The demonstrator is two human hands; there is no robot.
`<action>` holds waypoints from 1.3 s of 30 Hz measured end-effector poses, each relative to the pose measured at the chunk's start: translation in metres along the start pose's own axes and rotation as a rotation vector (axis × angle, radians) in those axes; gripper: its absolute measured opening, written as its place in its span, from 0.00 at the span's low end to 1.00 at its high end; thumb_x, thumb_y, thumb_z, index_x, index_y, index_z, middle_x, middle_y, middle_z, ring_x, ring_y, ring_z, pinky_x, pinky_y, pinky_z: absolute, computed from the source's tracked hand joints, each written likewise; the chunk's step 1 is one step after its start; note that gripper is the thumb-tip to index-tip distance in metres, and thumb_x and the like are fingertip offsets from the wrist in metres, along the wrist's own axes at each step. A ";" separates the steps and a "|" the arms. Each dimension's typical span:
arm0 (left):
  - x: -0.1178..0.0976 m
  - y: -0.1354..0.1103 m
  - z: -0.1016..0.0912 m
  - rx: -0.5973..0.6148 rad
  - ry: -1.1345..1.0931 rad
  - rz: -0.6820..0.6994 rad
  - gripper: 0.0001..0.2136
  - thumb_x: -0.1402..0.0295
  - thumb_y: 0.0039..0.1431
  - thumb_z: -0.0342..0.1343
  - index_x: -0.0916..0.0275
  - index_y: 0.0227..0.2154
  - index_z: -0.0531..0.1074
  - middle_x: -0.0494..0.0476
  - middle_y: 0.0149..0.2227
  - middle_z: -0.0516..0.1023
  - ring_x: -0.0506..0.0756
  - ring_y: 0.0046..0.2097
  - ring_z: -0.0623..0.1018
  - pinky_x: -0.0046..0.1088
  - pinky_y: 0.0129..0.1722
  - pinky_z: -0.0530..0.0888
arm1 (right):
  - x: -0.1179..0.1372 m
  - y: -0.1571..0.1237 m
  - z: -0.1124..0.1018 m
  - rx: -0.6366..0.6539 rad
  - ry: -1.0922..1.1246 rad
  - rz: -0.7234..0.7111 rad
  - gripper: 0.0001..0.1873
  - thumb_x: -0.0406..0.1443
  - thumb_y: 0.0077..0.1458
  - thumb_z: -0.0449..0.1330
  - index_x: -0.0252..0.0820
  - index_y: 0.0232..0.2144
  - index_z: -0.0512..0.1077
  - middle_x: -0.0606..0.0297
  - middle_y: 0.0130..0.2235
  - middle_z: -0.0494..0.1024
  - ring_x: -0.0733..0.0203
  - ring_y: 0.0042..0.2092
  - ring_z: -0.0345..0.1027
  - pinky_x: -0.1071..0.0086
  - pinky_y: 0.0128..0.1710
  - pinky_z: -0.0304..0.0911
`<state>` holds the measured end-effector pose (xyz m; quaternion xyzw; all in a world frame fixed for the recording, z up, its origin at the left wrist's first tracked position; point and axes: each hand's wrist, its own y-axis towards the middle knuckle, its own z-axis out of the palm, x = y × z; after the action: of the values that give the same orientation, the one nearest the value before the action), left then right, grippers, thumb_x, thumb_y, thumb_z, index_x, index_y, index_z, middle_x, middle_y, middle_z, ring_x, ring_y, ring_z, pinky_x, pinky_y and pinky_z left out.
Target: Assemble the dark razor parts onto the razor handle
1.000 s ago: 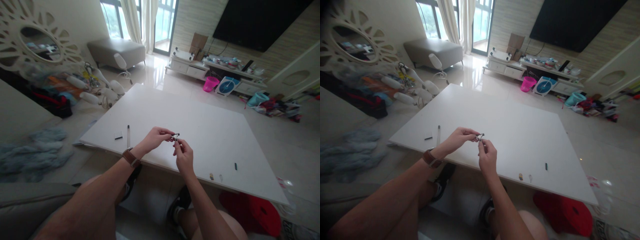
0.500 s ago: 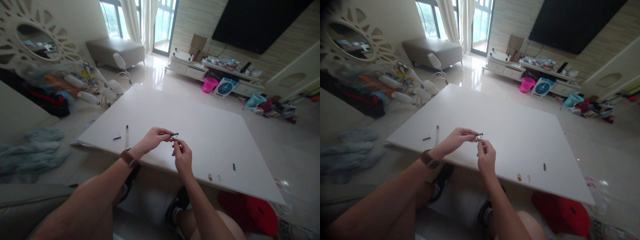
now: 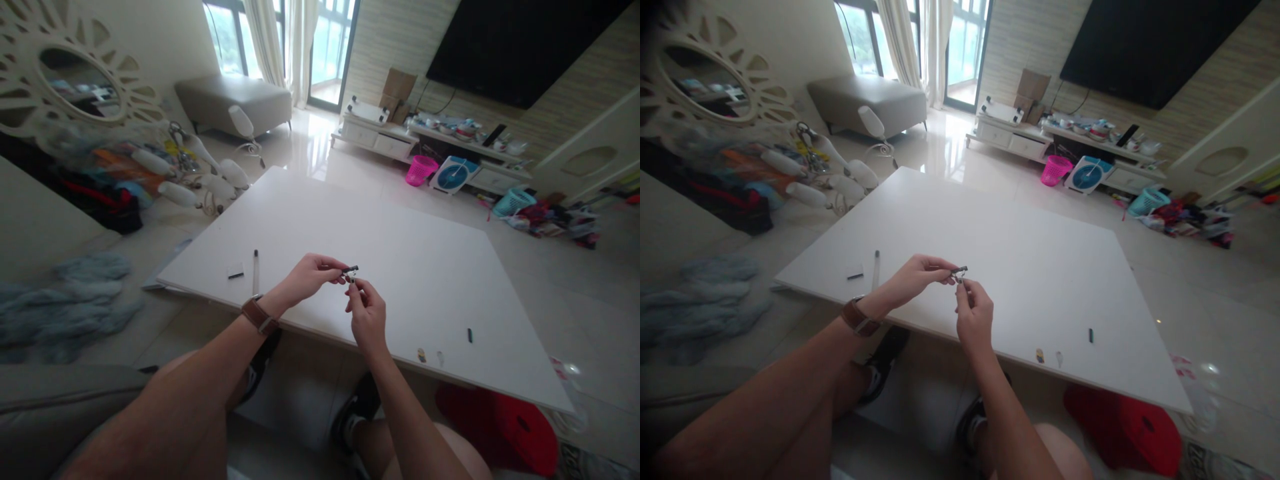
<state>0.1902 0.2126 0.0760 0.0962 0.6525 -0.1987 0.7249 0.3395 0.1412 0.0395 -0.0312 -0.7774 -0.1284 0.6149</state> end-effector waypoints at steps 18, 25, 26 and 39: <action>-0.004 -0.002 0.001 -0.009 0.073 0.036 0.09 0.74 0.52 0.60 0.67 0.36 0.82 0.57 0.29 0.82 0.52 0.33 0.78 0.30 0.40 0.75 | -0.001 0.000 -0.001 0.018 0.012 0.024 0.15 0.44 0.63 0.57 0.39 0.41 0.75 0.65 0.31 0.74 0.66 0.25 0.64 0.72 0.24 0.60; -0.004 -0.003 0.002 0.000 0.061 0.048 0.09 0.74 0.52 0.60 0.67 0.35 0.82 0.56 0.29 0.82 0.51 0.33 0.78 0.29 0.40 0.75 | -0.002 0.000 -0.001 0.025 0.019 0.017 0.15 0.44 0.63 0.57 0.39 0.41 0.75 0.65 0.31 0.74 0.66 0.25 0.64 0.72 0.24 0.60; -0.004 -0.003 0.001 0.000 0.059 0.048 0.09 0.74 0.52 0.60 0.67 0.35 0.82 0.56 0.29 0.82 0.51 0.33 0.78 0.29 0.39 0.75 | -0.002 0.000 -0.002 0.025 0.017 0.015 0.15 0.44 0.63 0.56 0.39 0.41 0.75 0.65 0.31 0.74 0.66 0.25 0.64 0.72 0.24 0.60; -0.001 -0.001 0.000 0.002 0.050 0.051 0.09 0.72 0.51 0.61 0.66 0.35 0.82 0.57 0.30 0.82 0.52 0.33 0.78 0.30 0.40 0.75 | -0.002 0.000 -0.002 0.015 0.007 0.012 0.16 0.45 0.63 0.56 0.39 0.41 0.76 0.64 0.31 0.74 0.66 0.25 0.64 0.72 0.24 0.59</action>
<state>0.1898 0.2116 0.0769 0.1186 0.6675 -0.1785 0.7131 0.3420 0.1414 0.0377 -0.0307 -0.7760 -0.1190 0.6186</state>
